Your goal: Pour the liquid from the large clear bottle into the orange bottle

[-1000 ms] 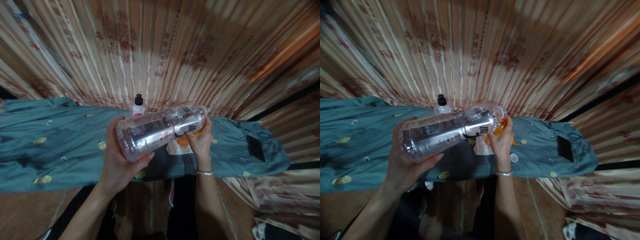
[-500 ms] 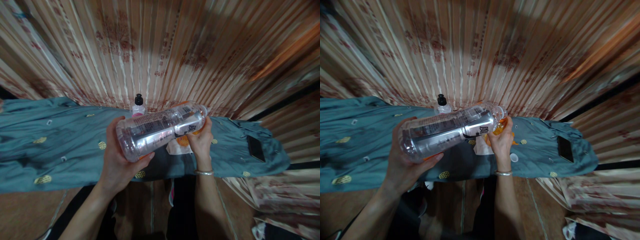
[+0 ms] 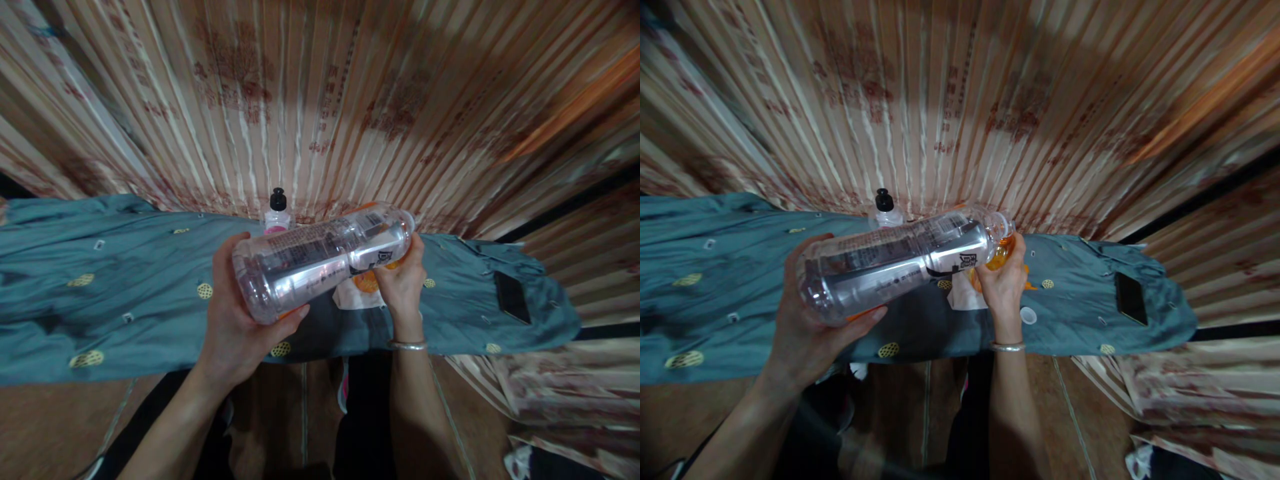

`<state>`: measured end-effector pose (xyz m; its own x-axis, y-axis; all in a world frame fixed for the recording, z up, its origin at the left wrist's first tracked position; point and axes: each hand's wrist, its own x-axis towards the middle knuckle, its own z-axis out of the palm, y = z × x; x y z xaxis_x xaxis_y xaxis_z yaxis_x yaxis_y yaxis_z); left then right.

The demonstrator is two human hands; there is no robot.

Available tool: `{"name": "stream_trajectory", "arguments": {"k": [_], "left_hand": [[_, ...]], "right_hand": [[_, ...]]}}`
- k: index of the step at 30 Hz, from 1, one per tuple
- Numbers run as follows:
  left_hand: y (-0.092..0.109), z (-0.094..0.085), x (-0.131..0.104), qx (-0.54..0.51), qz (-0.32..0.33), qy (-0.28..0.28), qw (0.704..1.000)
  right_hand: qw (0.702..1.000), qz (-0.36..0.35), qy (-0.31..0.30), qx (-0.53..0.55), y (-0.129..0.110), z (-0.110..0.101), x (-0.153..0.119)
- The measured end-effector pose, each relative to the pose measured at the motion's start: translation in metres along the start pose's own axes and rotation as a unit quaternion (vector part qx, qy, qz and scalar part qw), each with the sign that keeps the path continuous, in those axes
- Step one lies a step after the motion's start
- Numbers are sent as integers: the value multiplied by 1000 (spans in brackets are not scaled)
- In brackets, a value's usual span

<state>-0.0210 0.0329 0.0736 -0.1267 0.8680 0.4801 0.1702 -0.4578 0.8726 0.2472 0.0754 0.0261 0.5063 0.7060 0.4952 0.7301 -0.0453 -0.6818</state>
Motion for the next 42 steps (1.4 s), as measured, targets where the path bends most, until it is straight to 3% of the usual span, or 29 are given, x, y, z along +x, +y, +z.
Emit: {"name": "stream_trajectory", "arguments": {"k": [7,14,19,28,42], "left_hand": [[-2,0,-1,-2,9,-1,1000],[8,-1,2,-5,-39,-19,999],[4,-1,2,-2,-23,-13,1000],[6,-1,2,5,-61,-23,998],[-2,2,-1,-2,-64,-19,998]], "right_hand": [[1000,8,-4,0,-4,0,-1],[1000,-6,15,-15,-2,1,-1],[1000,2,6,-13,-1,0,-1],[1000,27,-4,-4,-2,-2,0],[1000,7,14,12,3,-2,-1]]}}
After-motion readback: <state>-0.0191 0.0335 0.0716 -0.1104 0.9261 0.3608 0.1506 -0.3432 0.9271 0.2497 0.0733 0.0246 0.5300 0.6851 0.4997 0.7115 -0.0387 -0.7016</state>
